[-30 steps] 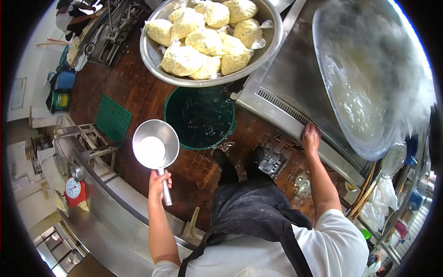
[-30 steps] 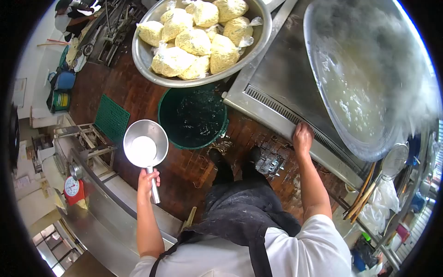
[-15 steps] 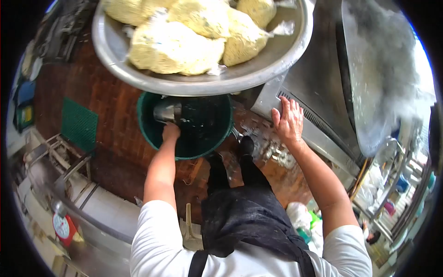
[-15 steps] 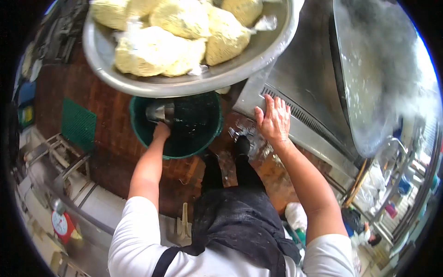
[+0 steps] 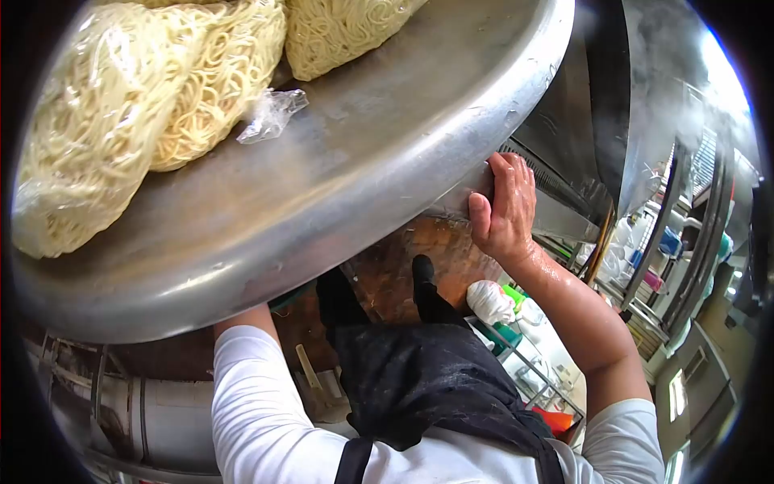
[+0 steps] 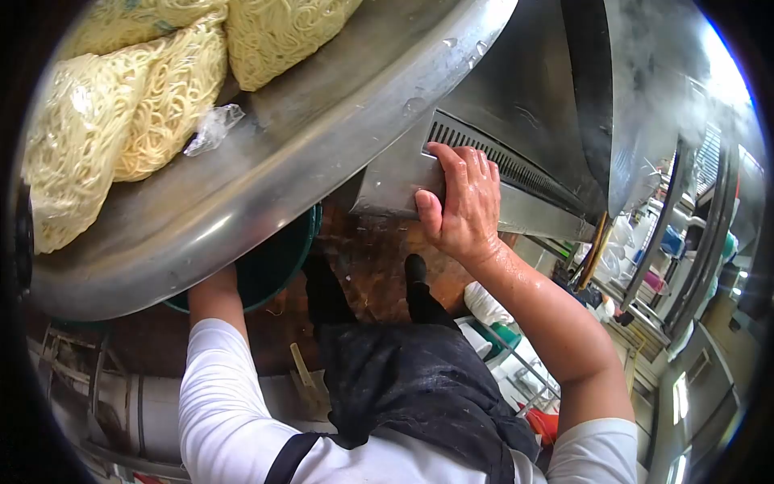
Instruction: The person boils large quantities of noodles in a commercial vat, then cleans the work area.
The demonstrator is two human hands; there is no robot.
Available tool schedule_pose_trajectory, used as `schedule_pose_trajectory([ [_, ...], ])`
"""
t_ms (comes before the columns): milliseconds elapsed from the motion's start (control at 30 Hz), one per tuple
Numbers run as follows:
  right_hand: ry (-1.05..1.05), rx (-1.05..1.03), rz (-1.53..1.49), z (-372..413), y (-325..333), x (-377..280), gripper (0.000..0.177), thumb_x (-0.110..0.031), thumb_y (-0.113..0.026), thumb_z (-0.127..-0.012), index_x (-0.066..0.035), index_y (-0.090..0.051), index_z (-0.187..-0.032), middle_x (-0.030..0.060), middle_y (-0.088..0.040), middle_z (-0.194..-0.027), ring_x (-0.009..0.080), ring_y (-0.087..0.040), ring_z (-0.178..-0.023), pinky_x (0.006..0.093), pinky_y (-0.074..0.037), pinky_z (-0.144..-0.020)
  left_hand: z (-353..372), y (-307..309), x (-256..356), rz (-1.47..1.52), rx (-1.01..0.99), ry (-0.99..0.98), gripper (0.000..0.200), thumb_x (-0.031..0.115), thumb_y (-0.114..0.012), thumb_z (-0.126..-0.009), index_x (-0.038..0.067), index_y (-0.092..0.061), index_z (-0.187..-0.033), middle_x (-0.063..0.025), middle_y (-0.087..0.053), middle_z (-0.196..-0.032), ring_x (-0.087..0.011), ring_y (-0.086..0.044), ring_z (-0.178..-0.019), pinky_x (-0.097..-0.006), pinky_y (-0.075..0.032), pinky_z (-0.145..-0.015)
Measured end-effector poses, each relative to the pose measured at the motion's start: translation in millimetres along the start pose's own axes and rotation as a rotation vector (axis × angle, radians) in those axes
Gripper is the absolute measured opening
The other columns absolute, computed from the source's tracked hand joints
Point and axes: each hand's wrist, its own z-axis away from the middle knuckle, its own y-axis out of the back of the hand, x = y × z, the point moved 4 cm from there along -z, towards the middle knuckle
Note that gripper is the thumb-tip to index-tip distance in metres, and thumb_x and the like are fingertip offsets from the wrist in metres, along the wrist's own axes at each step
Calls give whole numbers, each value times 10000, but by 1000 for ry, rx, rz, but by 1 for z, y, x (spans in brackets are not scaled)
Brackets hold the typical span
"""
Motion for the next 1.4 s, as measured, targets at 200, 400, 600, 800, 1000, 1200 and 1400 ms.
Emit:
schedule_pose_trajectory([
  [200,-1,11,3,2,-1,-2,494,-412,-537,-917,-43,-532,-1245,171,-540,-979,361,-537,-928,459,-399,-831,3,4,-11,89,-3,-346,446,198,-621,-851,17,-569,-1255,-249,-616,-1224,-380,-606,-1159,-469,-515,-940],
  [400,-13,16,37,3,4,-5,462,-353,-590,-893,-50,-543,-1238,173,-558,-1000,362,-546,-962,457,-401,-856,46,38,-23,190,39,-711,414,157,-650,-808,37,-617,-1203,-245,-656,-1153,-368,-635,-1108,-459,-524,-911],
  [600,-40,46,33,6,12,-9,458,-341,-625,-876,-49,-565,-1224,165,-580,-1021,355,-557,-1009,464,-418,-894,124,85,-31,310,-204,-426,400,165,-710,-741,13,-671,-1109,-259,-682,-1072,-449,-625,-1051,-465,-514,-905],
  [800,-122,-45,25,12,17,-2,510,-412,-553,-950,-37,-553,-1295,223,-606,-1205,376,-564,-1161,493,-402,-1020,285,155,-12,405,-187,-362,335,152,-696,-757,-22,-663,-1041,-185,-683,-746,-311,-678,-631,-421,-517,-597],
  [1000,-93,16,-70,19,25,3,478,-427,-563,-936,-48,-585,-1228,179,-624,-1121,331,-580,-1114,477,-428,-958,449,197,6,586,-125,-386,269,151,-741,-808,-37,-578,-909,-60,-574,-599,-144,-546,-449,-319,-442,-442],
  [1200,-34,218,-404,32,27,21,374,-276,-652,-873,-73,-599,-1182,158,-611,-1129,324,-568,-1121,467,-433,-951,601,239,76,737,-117,-464,277,128,-741,-802,15,-518,-920,-42,-556,-684,-122,-528,-482,-281,-438,-442],
  [1400,-47,400,-857,155,74,107,215,-12,-608,-766,-30,-629,-980,163,-595,-1065,369,-549,-1097,440,-467,-961,709,267,201,742,-106,-601,272,94,-723,-758,56,-511,-924,-26,-534,-708,-110,-494,-489,-255,-423,-453],
])
